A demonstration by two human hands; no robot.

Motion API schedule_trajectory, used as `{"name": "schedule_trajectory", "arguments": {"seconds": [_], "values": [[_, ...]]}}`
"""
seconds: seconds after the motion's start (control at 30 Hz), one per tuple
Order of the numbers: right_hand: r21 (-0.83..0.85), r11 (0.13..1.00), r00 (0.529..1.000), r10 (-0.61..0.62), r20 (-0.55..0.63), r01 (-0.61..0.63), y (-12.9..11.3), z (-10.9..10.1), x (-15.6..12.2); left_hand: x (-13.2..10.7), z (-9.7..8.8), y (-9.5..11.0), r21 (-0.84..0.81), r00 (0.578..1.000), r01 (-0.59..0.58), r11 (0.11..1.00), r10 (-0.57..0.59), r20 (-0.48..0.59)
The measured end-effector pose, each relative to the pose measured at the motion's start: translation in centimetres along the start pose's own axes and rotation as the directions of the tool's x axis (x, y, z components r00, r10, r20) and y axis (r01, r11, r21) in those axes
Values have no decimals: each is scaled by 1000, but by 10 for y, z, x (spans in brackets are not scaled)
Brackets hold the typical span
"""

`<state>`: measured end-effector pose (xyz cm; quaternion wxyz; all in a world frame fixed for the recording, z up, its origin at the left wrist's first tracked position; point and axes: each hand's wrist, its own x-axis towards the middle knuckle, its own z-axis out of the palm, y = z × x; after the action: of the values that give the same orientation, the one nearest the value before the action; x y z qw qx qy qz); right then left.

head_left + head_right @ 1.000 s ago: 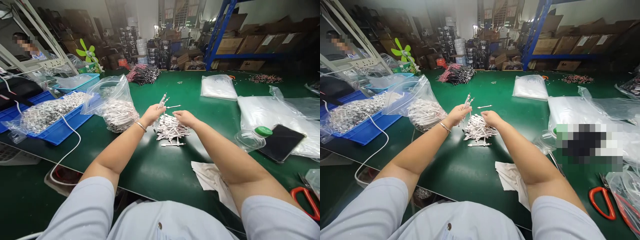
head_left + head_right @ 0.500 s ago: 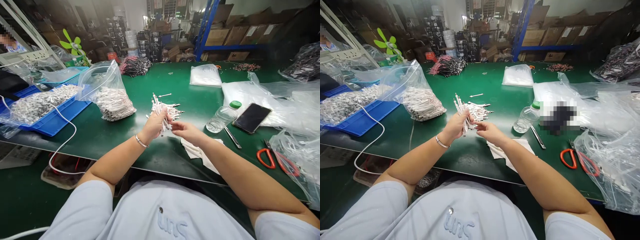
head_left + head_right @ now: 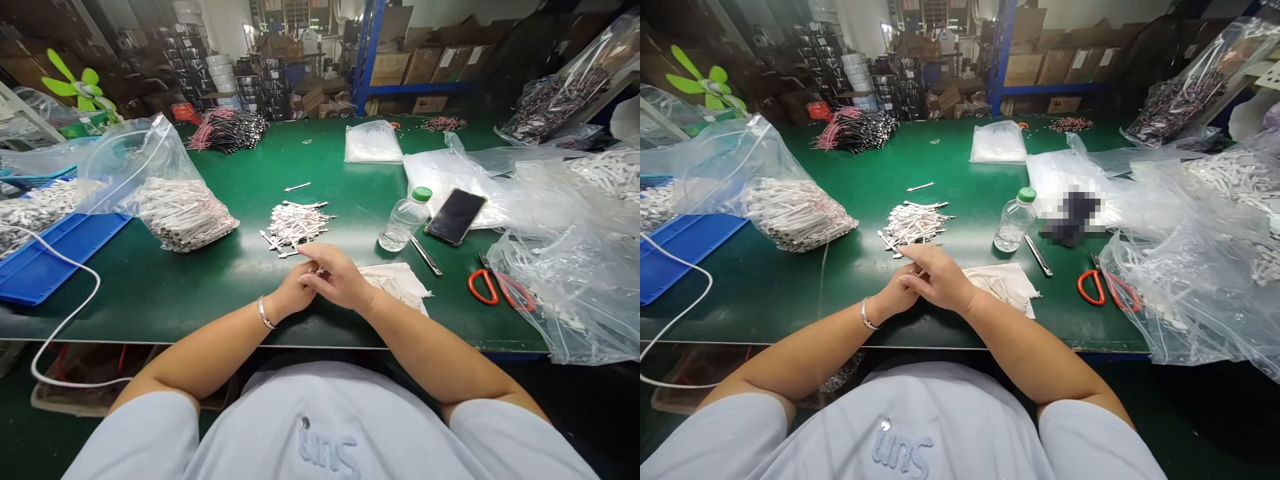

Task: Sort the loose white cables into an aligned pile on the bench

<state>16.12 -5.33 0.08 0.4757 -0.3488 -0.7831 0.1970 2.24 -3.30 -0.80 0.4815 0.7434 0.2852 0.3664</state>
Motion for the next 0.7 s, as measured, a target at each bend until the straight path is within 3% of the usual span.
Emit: {"name": "schedule_trajectory", "arguments": {"seconds": [0.1, 0.17, 0.27, 0.37, 0.47, 0.57, 0.63, 0.7], "values": [[95, 987, 982, 143, -122, -132, 1, -1, -3, 6, -6, 7, -87, 998, 15, 996, -20, -57], [200, 945, 934, 297, -197, -258, 5, -3, -4, 9, -9, 6, -139, 992, 55, 989, -70, -103], [291, 860, 861, 478, -171, -420, 14, -5, -3, 11, -11, -1, -230, 981, 160, 960, -180, -71], [447, 727, 816, 579, 10, -521, 18, -4, -2, 9, -12, -1, -308, 981, 160, 938, -186, -56], [576, 580, 807, 516, 288, -576, 13, -2, -4, 7, -12, 14, -335, 984, 123, 934, -160, -83], [555, 471, 726, 499, 474, -686, 5, 0, -7, 9, -16, 30, -367, 967, 231, 901, -254, -15], [511, 391, 640, 544, 543, -766, 1, 0, -8, 14, -21, 33, -454, 919, 389, 801, -372, 131], [477, 325, 572, 565, 595, -817, -1, -2, -8, 20, -26, 29, -580, 844, 528, 620, -457, 280]]}}
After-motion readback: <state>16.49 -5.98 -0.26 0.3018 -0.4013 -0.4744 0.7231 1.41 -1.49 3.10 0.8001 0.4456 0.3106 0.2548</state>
